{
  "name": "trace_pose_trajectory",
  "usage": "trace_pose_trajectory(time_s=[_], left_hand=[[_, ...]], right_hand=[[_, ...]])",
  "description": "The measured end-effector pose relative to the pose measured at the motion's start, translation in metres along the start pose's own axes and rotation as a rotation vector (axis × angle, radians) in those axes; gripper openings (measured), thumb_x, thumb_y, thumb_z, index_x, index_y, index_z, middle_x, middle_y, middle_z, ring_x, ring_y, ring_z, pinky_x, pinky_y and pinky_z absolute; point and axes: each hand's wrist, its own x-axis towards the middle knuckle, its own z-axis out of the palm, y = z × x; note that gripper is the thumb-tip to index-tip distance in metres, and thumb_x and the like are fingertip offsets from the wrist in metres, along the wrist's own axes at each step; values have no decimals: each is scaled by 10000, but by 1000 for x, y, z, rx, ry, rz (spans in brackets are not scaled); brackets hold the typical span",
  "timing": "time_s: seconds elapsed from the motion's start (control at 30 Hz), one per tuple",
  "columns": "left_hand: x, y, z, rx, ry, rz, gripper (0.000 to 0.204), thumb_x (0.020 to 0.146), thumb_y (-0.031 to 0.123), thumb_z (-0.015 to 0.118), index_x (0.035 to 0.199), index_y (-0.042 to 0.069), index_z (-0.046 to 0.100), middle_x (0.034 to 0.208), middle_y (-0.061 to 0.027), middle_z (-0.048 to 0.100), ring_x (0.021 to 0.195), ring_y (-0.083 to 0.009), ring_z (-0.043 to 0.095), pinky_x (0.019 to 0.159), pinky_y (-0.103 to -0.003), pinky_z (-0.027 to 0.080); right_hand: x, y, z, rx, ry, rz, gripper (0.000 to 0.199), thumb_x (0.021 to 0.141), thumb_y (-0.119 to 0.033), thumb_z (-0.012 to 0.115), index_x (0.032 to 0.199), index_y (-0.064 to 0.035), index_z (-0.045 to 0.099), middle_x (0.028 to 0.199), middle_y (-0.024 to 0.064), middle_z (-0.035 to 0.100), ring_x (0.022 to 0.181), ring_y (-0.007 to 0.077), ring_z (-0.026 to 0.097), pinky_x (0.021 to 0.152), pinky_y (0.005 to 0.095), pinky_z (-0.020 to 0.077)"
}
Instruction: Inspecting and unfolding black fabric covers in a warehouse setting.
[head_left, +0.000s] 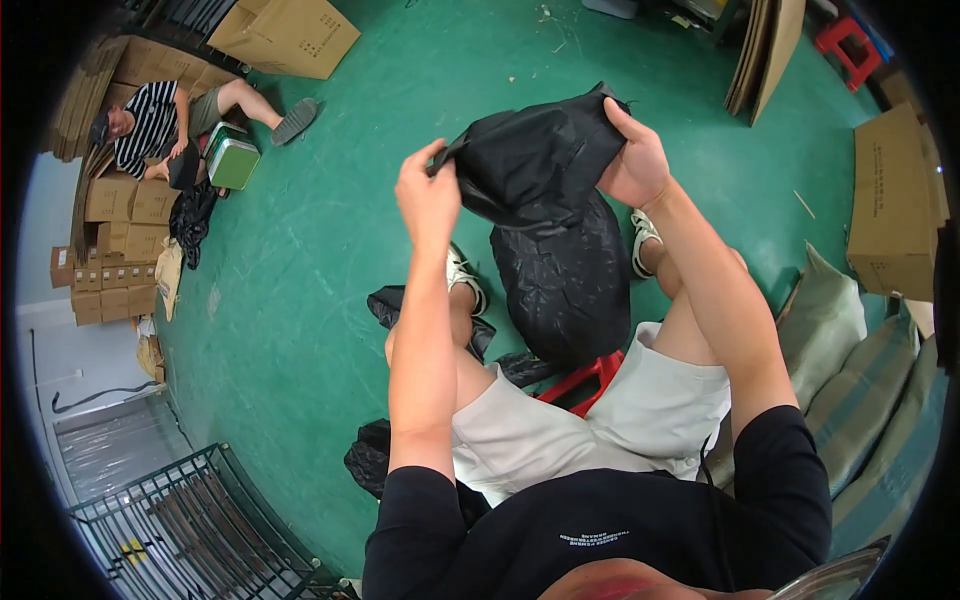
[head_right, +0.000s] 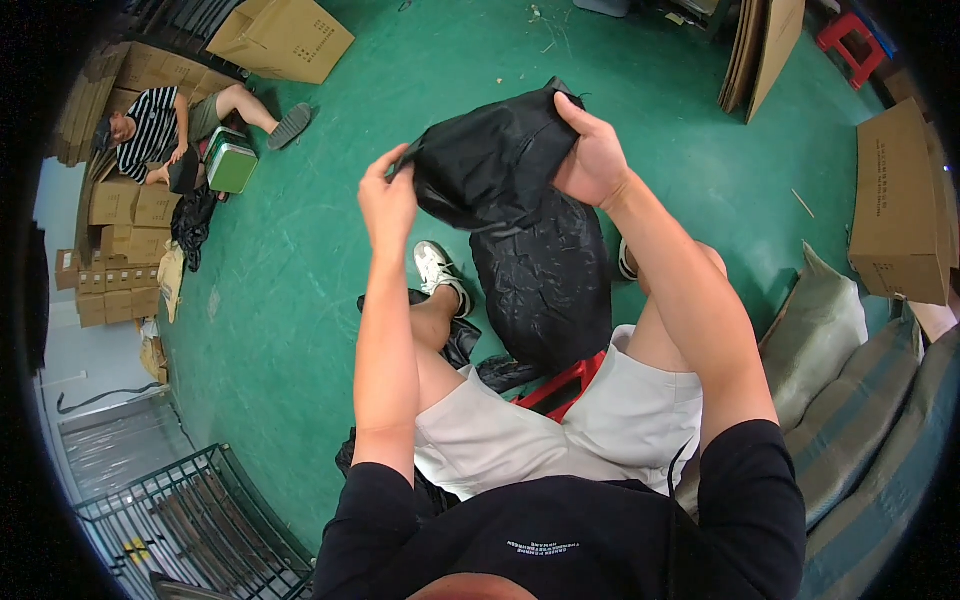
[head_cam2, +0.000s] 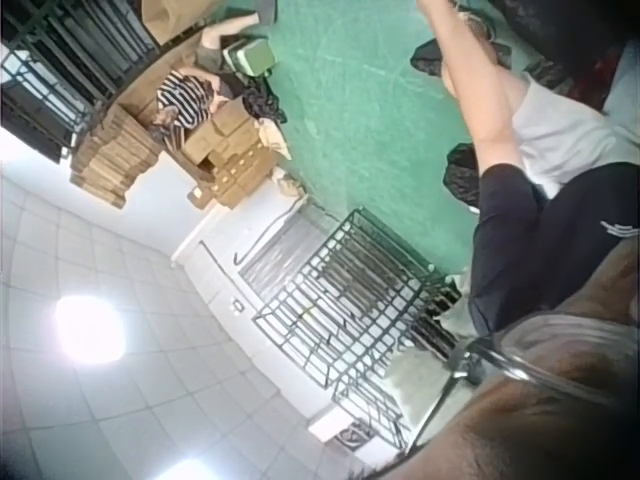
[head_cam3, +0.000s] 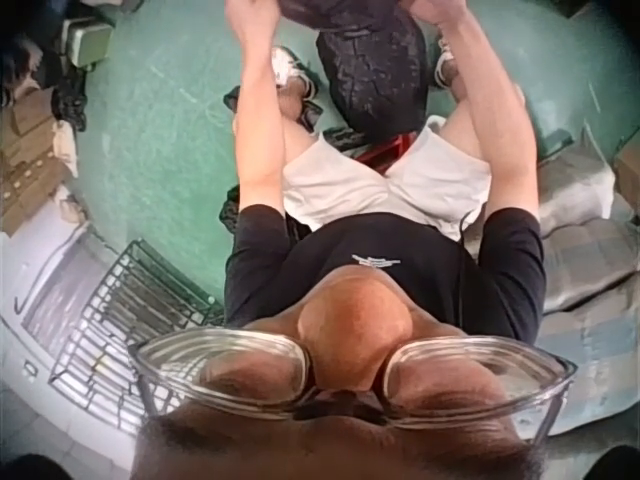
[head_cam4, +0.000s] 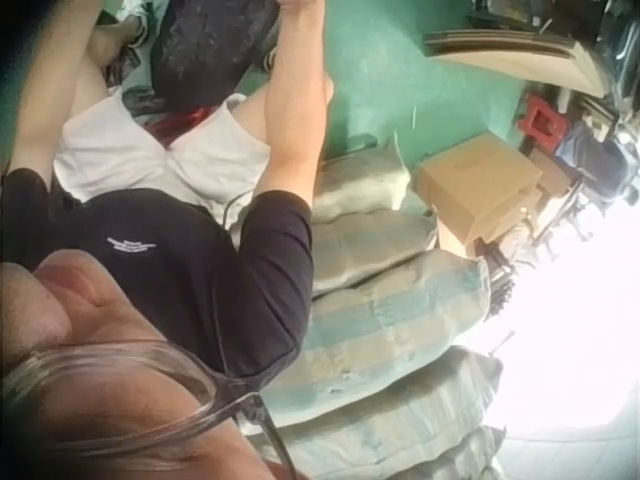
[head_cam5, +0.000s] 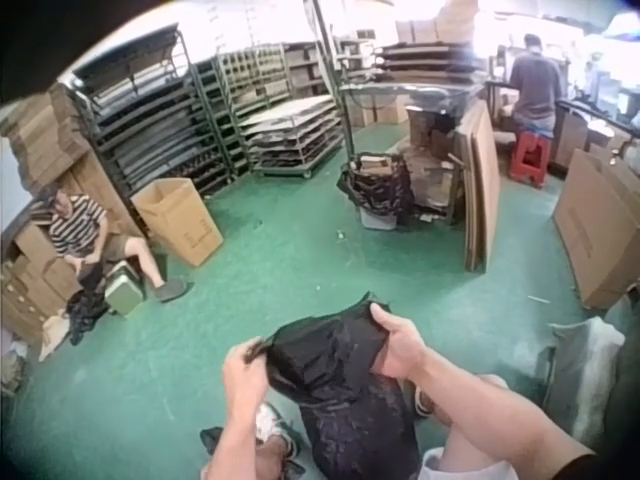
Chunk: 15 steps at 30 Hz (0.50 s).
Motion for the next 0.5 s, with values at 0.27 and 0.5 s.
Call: trace_pose_trajectory(time_s=[0.27,0.5], left_hand=[[19,-21,-41,-967,-434,-373,250,950,115,541,1115,-48,632,1083,-151,678,931,-240,679,831,-348,532],[12,4,-41,-1809,-472,-389,463,1030,334,341,1186,-29,583,1235,-170,619,1168,-338,568,1043,-491,399]], right_hand=[[4,-21,-2,56,143,-227,450,1015,-330,386,1269,11,534,1302,138,579,1221,288,535,1072,429,383],[3,-22,1,100,73,-250,404,1014,-267,399,1286,7,516,1328,143,555,1225,279,531,1070,440,391]])
